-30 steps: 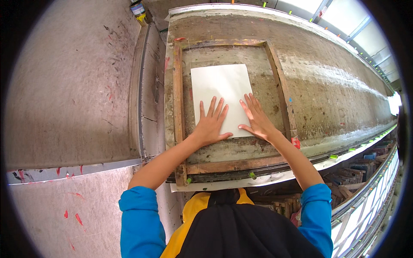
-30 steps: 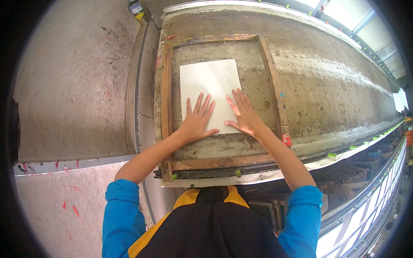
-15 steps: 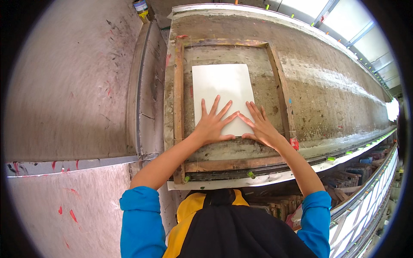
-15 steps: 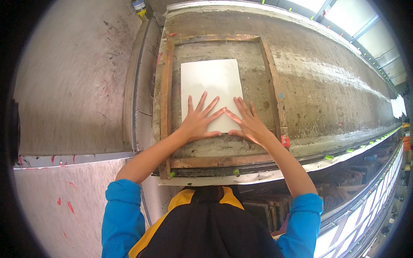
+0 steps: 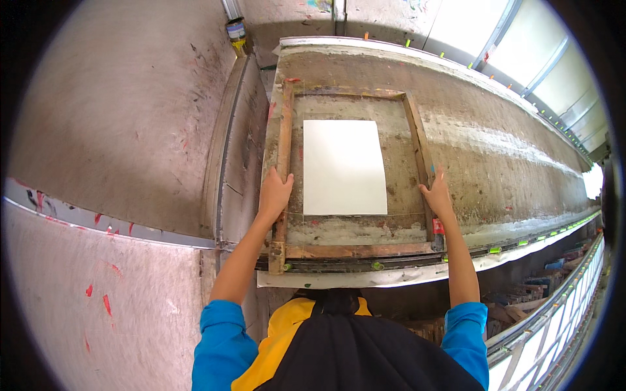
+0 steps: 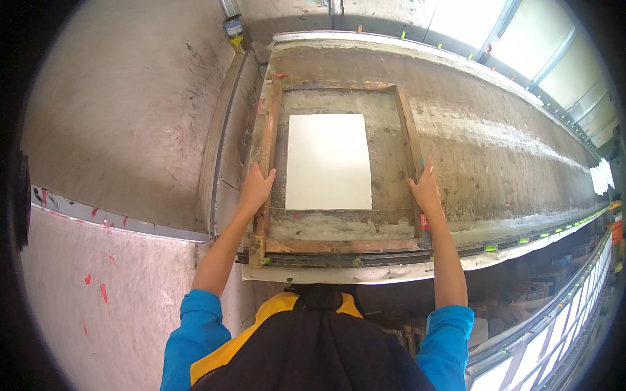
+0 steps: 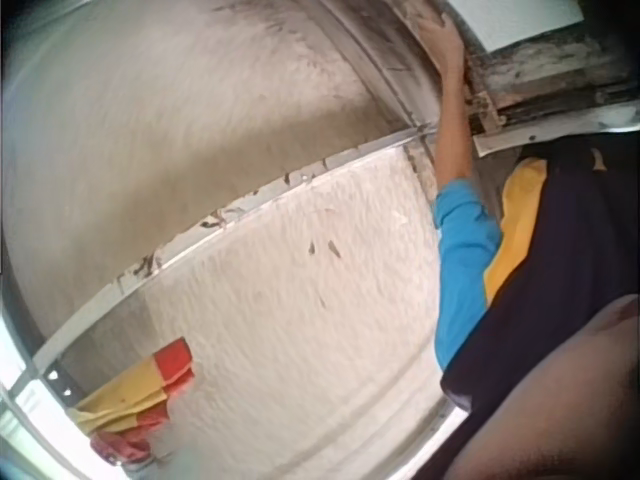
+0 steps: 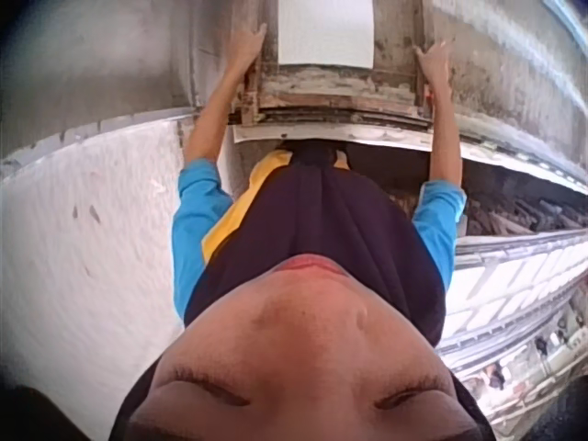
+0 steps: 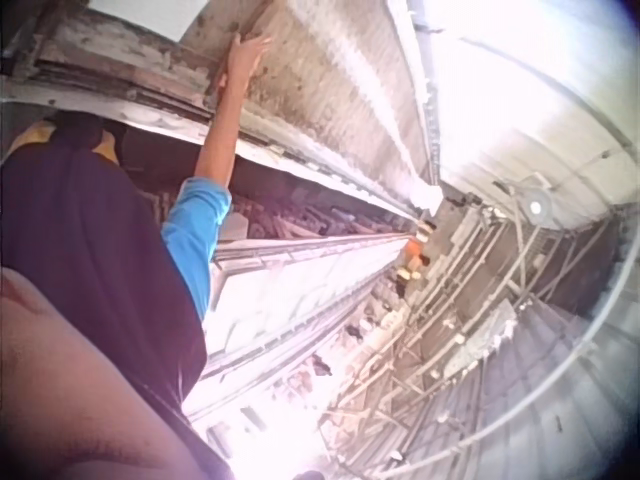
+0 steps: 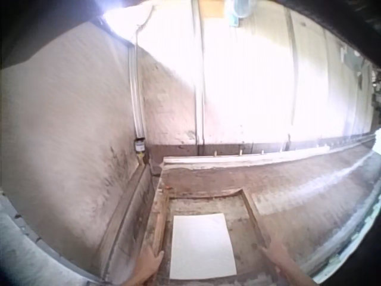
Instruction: The person repeatedly picks up white rectangular tiles from a stack on a conveyor belt and places them into a wooden frame on the belt. The person smooths the tiles with their hands and moves the frame along the conveyor line to the next position.
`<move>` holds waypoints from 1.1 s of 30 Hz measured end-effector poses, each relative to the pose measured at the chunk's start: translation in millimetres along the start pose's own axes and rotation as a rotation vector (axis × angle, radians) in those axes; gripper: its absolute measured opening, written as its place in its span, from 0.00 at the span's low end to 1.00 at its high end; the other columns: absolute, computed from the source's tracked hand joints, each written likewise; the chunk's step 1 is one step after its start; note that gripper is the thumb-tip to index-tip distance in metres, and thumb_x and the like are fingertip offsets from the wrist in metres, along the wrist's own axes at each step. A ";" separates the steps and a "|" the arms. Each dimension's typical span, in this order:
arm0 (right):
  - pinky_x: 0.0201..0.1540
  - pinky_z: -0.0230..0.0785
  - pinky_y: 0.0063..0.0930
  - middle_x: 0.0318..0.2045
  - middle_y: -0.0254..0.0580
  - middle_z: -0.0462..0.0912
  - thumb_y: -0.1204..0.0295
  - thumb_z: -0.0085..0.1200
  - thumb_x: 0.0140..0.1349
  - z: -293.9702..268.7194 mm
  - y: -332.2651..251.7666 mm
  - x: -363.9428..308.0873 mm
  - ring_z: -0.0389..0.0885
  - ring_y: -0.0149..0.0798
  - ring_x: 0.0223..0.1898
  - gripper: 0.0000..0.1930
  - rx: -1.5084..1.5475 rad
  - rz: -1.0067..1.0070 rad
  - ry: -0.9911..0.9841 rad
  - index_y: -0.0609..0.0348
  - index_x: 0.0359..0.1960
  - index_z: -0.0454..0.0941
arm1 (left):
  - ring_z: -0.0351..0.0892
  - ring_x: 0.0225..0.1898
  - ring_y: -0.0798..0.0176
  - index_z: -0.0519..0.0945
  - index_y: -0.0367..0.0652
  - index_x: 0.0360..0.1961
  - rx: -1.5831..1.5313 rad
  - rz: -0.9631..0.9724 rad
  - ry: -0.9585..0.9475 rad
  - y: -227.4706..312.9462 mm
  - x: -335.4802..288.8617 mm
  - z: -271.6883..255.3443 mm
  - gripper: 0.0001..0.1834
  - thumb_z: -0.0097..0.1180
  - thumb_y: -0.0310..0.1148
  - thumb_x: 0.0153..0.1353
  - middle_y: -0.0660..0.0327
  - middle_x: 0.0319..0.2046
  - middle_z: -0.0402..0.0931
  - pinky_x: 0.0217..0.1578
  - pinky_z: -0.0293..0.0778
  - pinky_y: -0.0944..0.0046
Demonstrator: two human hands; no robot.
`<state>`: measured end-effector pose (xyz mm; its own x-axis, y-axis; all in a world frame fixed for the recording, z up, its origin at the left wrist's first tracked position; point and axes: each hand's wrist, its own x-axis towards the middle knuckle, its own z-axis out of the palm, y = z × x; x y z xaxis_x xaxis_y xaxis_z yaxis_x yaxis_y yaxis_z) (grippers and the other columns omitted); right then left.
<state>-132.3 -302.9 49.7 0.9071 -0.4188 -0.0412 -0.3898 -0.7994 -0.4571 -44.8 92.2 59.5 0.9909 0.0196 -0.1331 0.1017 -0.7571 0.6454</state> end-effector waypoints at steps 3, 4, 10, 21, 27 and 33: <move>0.53 0.62 0.44 0.53 0.72 0.64 0.63 0.53 0.57 -5.2 -7.1 4.8 0.67 0.63 0.53 0.40 0.005 0.020 -0.151 0.67 0.64 0.44 | 0.71 0.49 0.38 0.59 0.27 0.57 0.026 0.047 0.049 -9.9 7.7 4.1 0.33 0.50 0.42 0.58 0.36 0.47 0.70 0.50 0.66 0.51; 0.55 0.61 0.42 0.54 0.73 0.64 0.62 0.53 0.57 -9.7 -13.1 5.0 0.66 0.61 0.55 0.40 0.001 0.039 -0.201 0.67 0.64 0.44 | 0.70 0.49 0.39 0.60 0.27 0.56 0.014 0.052 0.059 -10.5 8.4 2.2 0.33 0.50 0.42 0.58 0.36 0.47 0.70 0.50 0.66 0.51; 0.50 0.63 0.45 0.48 0.73 0.69 0.64 0.51 0.57 7.4 15.1 12.2 0.69 0.66 0.50 0.37 0.036 -0.089 -0.052 0.73 0.61 0.46 | 0.69 0.51 0.39 0.61 0.28 0.56 0.011 0.067 0.031 -4.2 16.3 -13.4 0.33 0.51 0.44 0.57 0.37 0.48 0.69 0.51 0.65 0.50; 0.49 0.63 0.47 0.44 0.73 0.72 0.63 0.51 0.57 -113.3 34.7 33.1 0.71 0.66 0.48 0.33 0.041 -0.212 0.205 0.63 0.61 0.50 | 0.72 0.48 0.42 0.63 0.27 0.52 -0.312 0.255 0.046 98.7 7.0 -28.1 0.33 0.55 0.43 0.54 0.38 0.44 0.71 0.48 0.66 0.54; 0.51 0.63 0.43 0.49 0.69 0.71 0.61 0.51 0.58 -185.6 90.9 54.9 0.71 0.63 0.50 0.35 0.038 -0.178 0.229 0.62 0.62 0.49 | 0.68 0.52 0.44 0.61 0.25 0.54 -0.396 0.406 0.108 168.5 -2.4 24.4 0.35 0.55 0.43 0.55 0.39 0.49 0.67 0.52 0.64 0.56; 0.52 0.63 0.41 0.48 0.68 0.72 0.60 0.51 0.59 -182.1 204.3 85.4 0.72 0.61 0.50 0.36 0.059 -0.169 0.189 0.59 0.64 0.47 | 0.67 0.53 0.46 0.59 0.24 0.55 -0.432 0.366 0.048 211.0 -16.8 111.8 0.36 0.55 0.42 0.55 0.39 0.50 0.66 0.53 0.62 0.56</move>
<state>-163.4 -580.5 114.6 0.9107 -0.3591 0.2041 -0.2207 -0.8407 -0.4944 -49.8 -140.9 113.8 0.9702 -0.1564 0.1852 -0.2325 -0.3842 0.8935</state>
